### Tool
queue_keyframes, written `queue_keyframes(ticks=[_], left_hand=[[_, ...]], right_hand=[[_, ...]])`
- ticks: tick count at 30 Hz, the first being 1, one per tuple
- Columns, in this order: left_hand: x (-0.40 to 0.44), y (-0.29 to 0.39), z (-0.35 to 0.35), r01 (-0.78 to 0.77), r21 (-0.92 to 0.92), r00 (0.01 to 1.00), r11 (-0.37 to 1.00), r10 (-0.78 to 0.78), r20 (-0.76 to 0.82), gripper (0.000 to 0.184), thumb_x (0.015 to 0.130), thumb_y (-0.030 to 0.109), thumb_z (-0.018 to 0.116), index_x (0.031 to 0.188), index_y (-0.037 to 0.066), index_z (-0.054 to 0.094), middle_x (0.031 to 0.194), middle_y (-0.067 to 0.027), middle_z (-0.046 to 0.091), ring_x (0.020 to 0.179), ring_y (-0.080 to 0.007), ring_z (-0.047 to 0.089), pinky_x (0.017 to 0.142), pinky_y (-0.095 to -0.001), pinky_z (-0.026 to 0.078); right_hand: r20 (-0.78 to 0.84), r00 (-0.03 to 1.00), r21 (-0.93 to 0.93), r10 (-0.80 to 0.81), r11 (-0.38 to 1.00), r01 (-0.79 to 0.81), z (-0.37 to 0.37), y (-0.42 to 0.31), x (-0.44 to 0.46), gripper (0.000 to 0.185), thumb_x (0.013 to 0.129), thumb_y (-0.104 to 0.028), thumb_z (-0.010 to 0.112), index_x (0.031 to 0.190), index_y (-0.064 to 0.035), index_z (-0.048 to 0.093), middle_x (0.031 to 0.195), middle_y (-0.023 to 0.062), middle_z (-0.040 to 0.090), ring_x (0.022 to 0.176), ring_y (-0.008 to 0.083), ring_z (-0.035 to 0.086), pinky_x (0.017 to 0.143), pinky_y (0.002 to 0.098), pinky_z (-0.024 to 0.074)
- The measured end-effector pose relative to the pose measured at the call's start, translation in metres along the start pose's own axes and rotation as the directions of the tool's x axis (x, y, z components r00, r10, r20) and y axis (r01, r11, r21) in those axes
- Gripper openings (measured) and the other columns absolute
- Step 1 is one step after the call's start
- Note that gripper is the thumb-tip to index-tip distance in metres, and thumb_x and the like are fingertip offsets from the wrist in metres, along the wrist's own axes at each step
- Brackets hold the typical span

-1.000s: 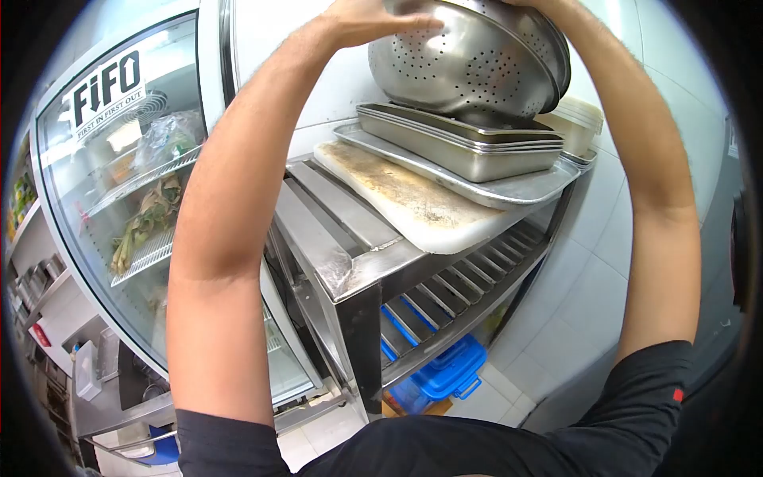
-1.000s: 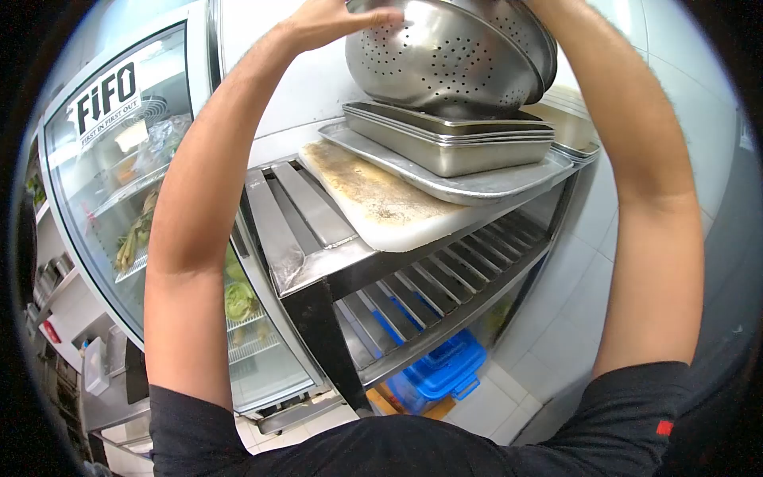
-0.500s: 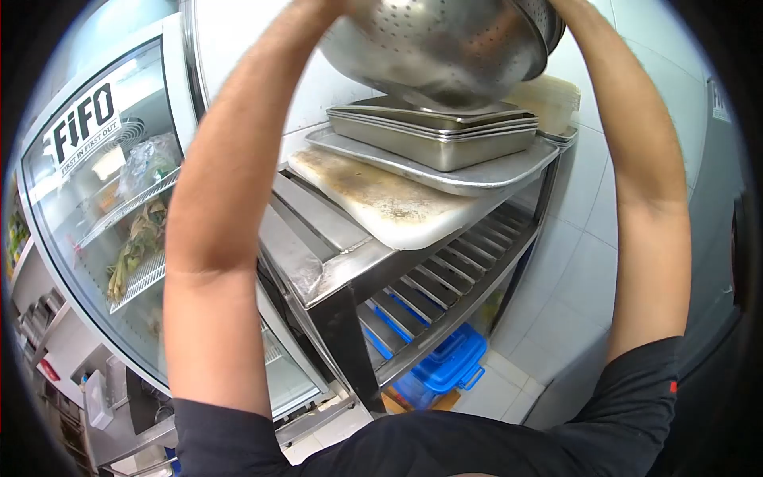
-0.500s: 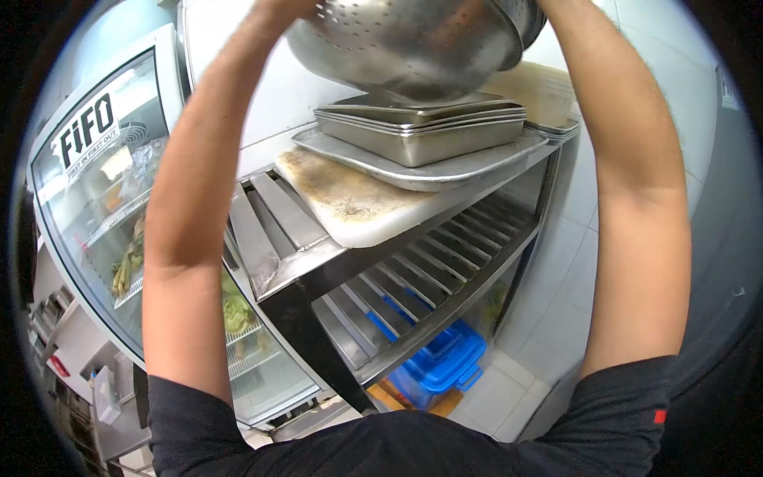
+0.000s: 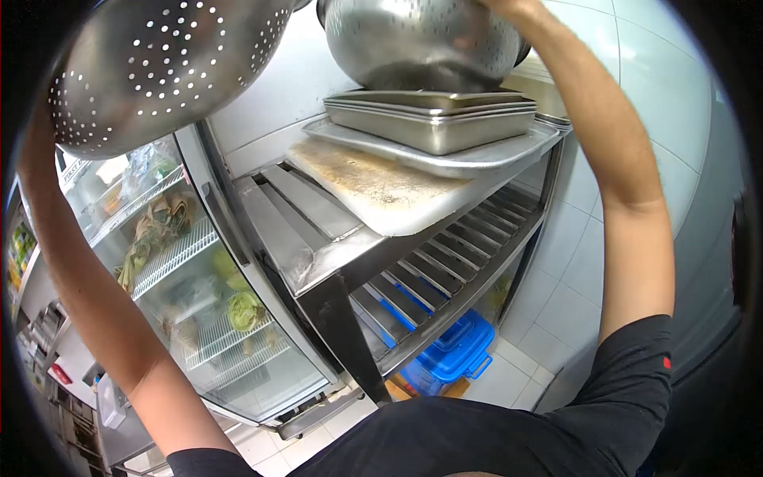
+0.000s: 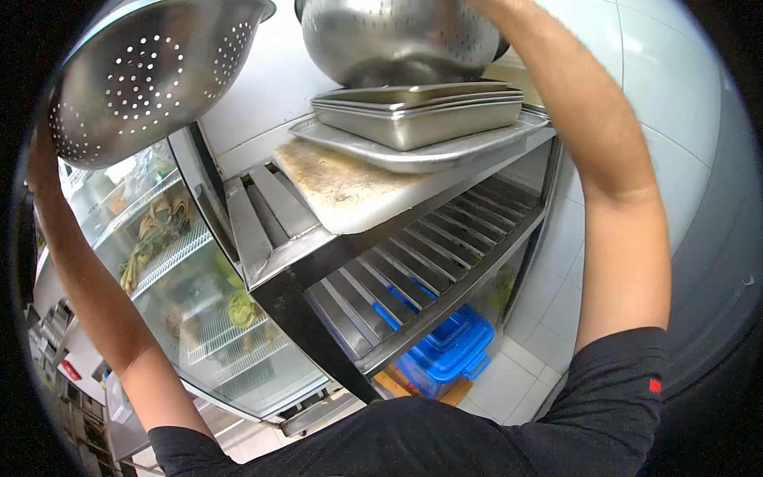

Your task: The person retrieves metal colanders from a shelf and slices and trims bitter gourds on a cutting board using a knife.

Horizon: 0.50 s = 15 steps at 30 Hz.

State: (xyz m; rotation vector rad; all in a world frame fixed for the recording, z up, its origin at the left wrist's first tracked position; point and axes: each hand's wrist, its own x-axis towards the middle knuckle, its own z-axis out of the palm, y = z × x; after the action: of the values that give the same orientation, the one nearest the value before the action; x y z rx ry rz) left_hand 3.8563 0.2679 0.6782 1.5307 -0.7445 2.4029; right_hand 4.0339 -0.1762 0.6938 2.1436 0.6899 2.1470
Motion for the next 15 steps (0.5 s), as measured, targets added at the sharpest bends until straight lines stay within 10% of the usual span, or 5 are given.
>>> queue_keyframes(ticks=[5, 6, 15], left_hand=[[-0.001, -0.029, -0.019, 0.035, 0.027, 0.995, 0.999, -0.033, -0.092, 0.040, 0.096, 0.032, 0.068, 0.066, 0.006, 0.062, 0.065, -0.0064, 0.063, 0.056, -0.0147, 0.063, 0.051, -0.0353, 0.059], [-0.005, -0.030, -0.019, 0.034, 0.033, 0.989, 0.999, -0.029, -0.143, 0.041, 0.096, 0.033, 0.069, 0.065, 0.006, 0.061, 0.065, -0.0059, 0.062, 0.056, -0.0143, 0.062, 0.051, -0.0353, 0.059], [-0.007, -0.090, 0.001, 0.128, -0.146, 0.972, 0.981, -0.153, -0.176, 0.042, 0.096, 0.027, 0.072, 0.063, 0.004, 0.060, 0.064, -0.0060, 0.060, 0.055, -0.0162, 0.054, 0.053, -0.0366, 0.048]], right_hand=[[0.190, 0.981, -0.019, 0.037, 0.999, -0.034, 0.008, -0.038, -0.020, 0.066, 0.100, -0.064, 0.053, 0.096, -0.0031, 0.076, 0.088, 0.0225, 0.075, 0.084, 0.0386, 0.074, 0.083, 0.0474, 0.0587], [0.365, 0.925, 0.051, 0.107, 0.990, -0.134, 0.006, -0.044, -0.016, 0.073, 0.097, -0.071, 0.052, 0.113, -0.0029, 0.075, 0.109, 0.0268, 0.074, 0.108, 0.0390, 0.071, 0.098, 0.0479, 0.0540], [0.307, 0.906, 0.040, 0.292, 0.947, -0.319, 0.046, -0.010, 0.002, 0.078, 0.092, -0.074, 0.057, 0.122, -0.0032, 0.072, 0.123, 0.0261, 0.070, 0.118, 0.0395, 0.067, 0.104, 0.0449, 0.0511]])
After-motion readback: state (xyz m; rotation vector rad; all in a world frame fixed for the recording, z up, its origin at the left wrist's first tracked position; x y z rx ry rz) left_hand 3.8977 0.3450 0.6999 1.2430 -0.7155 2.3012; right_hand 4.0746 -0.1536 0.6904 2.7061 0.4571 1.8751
